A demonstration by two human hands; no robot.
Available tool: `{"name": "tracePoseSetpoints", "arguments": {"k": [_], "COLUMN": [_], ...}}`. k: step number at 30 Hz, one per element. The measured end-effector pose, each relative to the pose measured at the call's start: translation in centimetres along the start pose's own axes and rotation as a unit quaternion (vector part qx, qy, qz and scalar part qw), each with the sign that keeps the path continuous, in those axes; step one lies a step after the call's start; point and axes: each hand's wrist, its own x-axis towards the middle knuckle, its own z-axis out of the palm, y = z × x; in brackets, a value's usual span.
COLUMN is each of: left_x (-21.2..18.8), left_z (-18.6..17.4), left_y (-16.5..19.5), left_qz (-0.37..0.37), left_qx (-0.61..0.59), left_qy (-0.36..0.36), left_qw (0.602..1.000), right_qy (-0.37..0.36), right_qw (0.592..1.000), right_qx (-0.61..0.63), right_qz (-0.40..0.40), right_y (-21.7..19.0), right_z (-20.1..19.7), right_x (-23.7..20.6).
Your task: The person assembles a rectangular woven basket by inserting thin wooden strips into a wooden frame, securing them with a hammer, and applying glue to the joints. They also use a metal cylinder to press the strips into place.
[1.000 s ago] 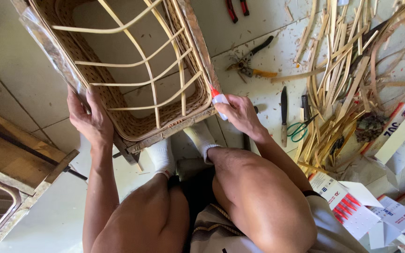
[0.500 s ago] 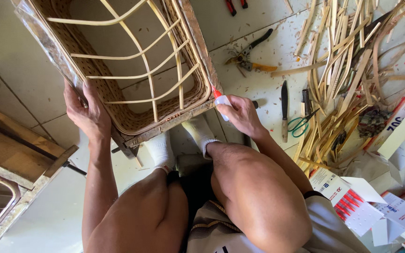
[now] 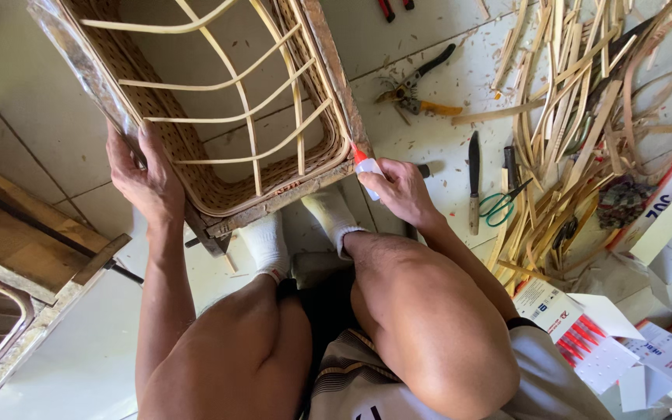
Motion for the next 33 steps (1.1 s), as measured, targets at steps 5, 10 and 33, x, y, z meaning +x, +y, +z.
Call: {"name": "tracePoseSetpoints", "arguments": {"k": [5,10,33], "left_x": [0.1,-2.6,-12.3], "left_z": [0.3,-1.5,-3.0], "left_y": [-1.2,-1.0,3.3], "left_qz": [-0.017,-0.171,-0.254], "left_qx": [-0.020,-0.004,-0.293], "left_qy": [0.002,-0.067,-0.074], "left_qw": [1.000,0.983,0.919], "right_qy": [-0.011,0.024,0.064], "right_qw": [0.997,0.988,0.820], "right_qx": [0.080,-0.125,-0.421], "right_qz": [-0.012,-0.082,-0.382], "right_y": [0.0,-1.2,-3.8], "right_z": [0.0,-1.5,-4.1], "right_x": [-2.4,-4.3,0.5]}}
